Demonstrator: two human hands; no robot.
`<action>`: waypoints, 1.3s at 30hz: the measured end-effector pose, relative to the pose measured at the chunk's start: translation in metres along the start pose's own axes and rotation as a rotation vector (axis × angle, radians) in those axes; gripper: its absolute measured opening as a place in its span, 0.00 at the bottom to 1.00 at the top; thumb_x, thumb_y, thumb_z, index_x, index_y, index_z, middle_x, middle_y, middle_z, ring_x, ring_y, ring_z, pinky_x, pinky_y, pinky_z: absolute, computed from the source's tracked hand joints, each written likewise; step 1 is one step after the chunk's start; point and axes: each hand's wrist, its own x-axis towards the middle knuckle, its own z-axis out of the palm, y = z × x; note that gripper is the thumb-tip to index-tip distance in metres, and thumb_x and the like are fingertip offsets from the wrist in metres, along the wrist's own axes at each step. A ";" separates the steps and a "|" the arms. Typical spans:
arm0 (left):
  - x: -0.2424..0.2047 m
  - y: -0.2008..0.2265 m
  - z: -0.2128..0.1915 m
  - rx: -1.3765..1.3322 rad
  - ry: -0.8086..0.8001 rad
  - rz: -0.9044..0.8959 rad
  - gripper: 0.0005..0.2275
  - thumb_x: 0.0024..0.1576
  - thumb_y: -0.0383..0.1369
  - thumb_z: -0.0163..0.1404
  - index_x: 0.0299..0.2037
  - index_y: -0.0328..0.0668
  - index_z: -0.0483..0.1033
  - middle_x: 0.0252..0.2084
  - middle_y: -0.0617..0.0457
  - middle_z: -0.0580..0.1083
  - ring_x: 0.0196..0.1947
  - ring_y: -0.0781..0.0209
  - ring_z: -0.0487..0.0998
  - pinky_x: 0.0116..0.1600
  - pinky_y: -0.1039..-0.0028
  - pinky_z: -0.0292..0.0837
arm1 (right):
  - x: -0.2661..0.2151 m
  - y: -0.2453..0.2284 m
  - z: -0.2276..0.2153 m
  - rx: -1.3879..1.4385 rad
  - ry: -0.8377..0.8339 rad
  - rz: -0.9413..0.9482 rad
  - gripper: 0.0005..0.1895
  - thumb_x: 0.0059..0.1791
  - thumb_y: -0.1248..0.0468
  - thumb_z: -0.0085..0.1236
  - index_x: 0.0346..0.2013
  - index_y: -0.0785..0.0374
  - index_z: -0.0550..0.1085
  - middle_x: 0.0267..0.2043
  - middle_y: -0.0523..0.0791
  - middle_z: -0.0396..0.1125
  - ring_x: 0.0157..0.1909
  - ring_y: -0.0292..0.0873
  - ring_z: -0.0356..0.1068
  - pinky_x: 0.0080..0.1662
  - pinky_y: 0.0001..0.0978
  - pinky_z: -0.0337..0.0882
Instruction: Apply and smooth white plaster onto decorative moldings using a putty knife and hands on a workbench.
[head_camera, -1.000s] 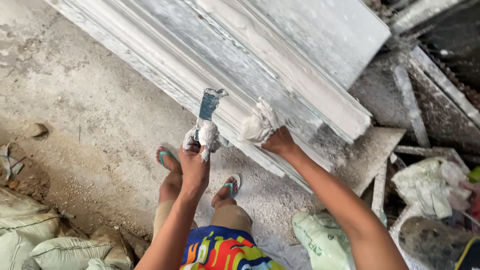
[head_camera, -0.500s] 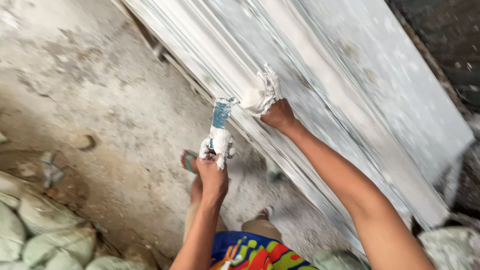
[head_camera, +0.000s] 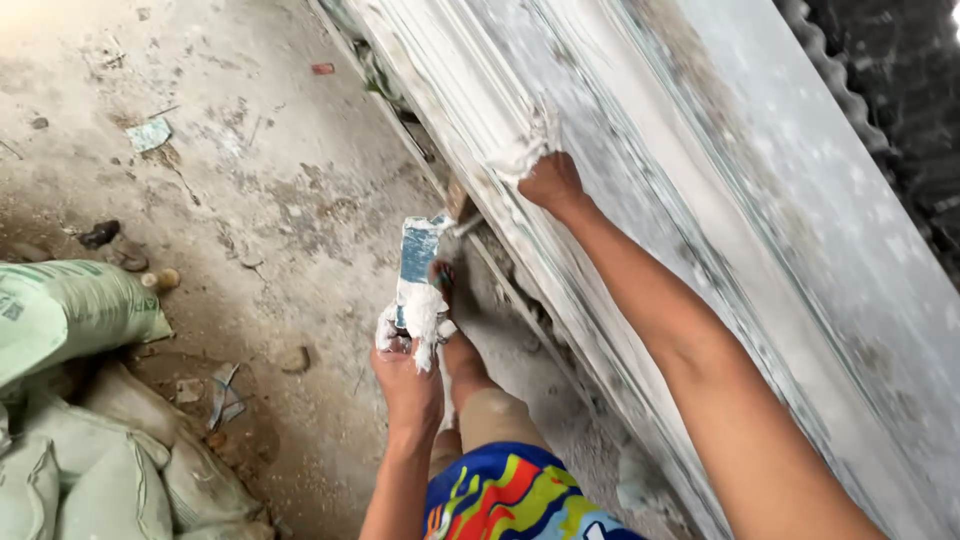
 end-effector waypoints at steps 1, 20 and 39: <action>0.024 0.006 0.001 -0.004 0.008 0.004 0.10 0.62 0.20 0.51 0.53 0.30 0.74 0.45 0.51 0.78 0.40 0.66 0.78 0.44 0.75 0.75 | 0.038 -0.006 0.012 -0.001 -0.004 -0.009 0.12 0.44 0.61 0.52 0.34 0.63 0.79 0.35 0.57 0.74 0.38 0.64 0.72 0.41 0.56 0.72; 0.450 0.114 0.089 0.007 -0.045 -0.138 0.12 0.59 0.20 0.51 0.53 0.31 0.73 0.47 0.53 0.78 0.43 0.65 0.78 0.44 0.77 0.73 | 0.249 -0.116 -0.058 -0.150 -0.493 0.246 0.38 0.49 0.68 0.47 0.71 0.64 0.44 0.72 0.65 0.45 0.31 0.56 0.76 0.36 0.47 0.78; 0.861 0.253 0.056 0.207 -0.127 -0.059 0.11 0.59 0.18 0.52 0.52 0.29 0.74 0.46 0.50 0.79 0.46 0.63 0.81 0.53 0.72 0.78 | 0.849 -0.198 0.083 0.070 -0.284 0.289 0.12 0.40 0.66 0.60 0.26 0.76 0.75 0.31 0.63 0.71 0.35 0.58 0.75 0.42 0.46 0.76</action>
